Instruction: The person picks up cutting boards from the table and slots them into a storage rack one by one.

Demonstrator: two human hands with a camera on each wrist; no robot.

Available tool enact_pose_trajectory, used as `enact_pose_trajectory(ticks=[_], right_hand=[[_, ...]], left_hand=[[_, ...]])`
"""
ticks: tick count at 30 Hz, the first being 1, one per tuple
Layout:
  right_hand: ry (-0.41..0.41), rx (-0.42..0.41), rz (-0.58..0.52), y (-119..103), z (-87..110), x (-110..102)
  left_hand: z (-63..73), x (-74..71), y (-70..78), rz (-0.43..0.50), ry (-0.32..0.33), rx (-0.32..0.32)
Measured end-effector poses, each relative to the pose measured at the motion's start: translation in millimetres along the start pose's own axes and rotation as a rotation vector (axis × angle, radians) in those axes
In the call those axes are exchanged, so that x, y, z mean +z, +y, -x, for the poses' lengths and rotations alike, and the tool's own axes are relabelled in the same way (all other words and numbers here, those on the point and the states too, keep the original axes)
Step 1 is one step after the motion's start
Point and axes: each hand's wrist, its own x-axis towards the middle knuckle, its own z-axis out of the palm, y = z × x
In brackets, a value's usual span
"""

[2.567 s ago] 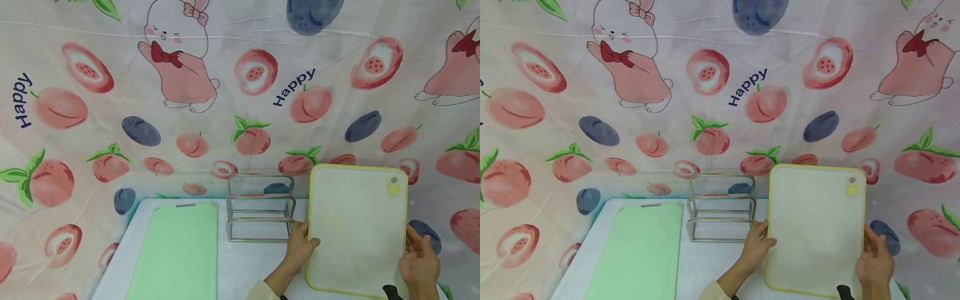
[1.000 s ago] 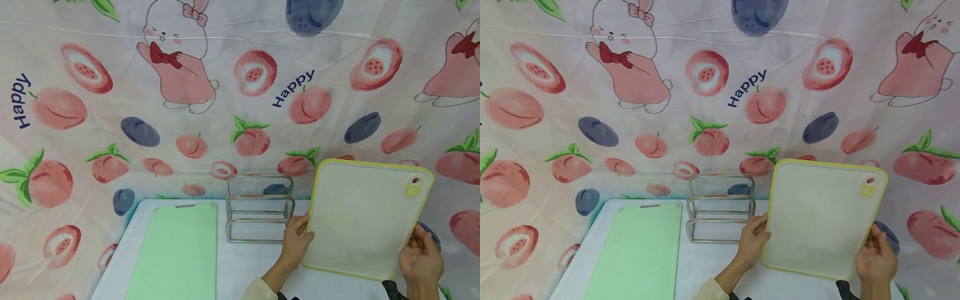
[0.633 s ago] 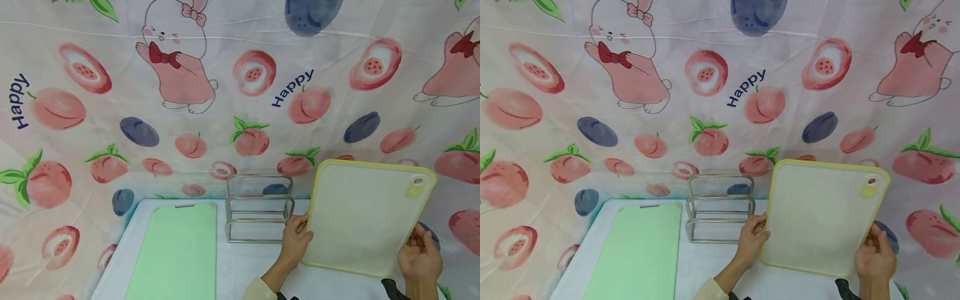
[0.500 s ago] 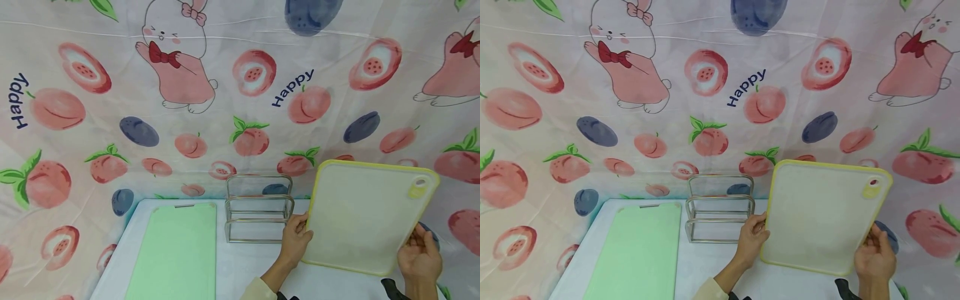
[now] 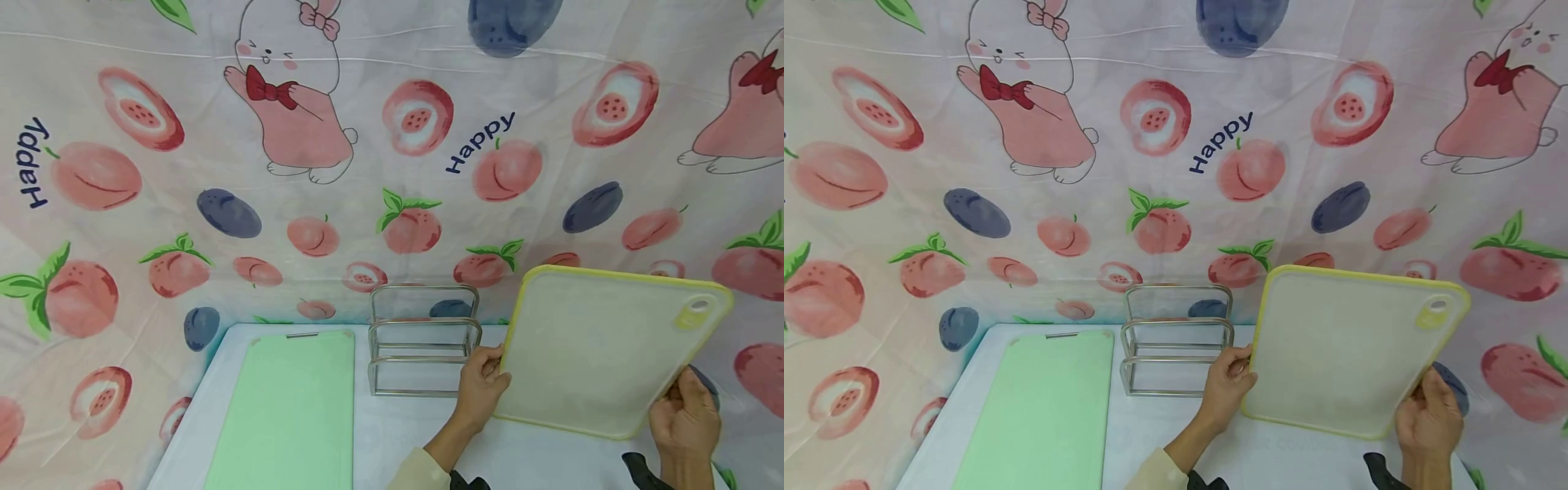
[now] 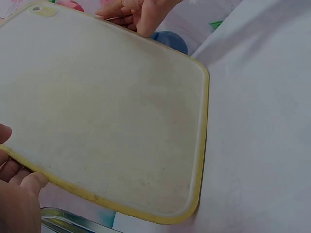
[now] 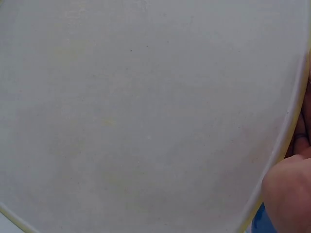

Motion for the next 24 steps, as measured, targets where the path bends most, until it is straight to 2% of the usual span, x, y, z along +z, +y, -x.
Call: enact_pose_trajectory(ticks=[6,14,17,24], right_hand=[[0.033,-0.052,0.039,0.7,0.9,-0.5],[0.070,-0.081,0.014,0.8,1.3,-1.8],[0.061,-0.092,0.016,1.0,0.2,-3.6],[0.003,-0.028,-0.049,-3.6,1.1,-8.5]], left_hand=[[-2.0,-0.2,-1.1,0.025,-0.016,0.018],[-3.3,0.0,-2.9,0.052,-0.015,0.020],[-3.8,-0.3,-3.7,0.063,-0.012,0.025],[-3.8,-2.3,-4.9,0.000,0.003,0.026]])
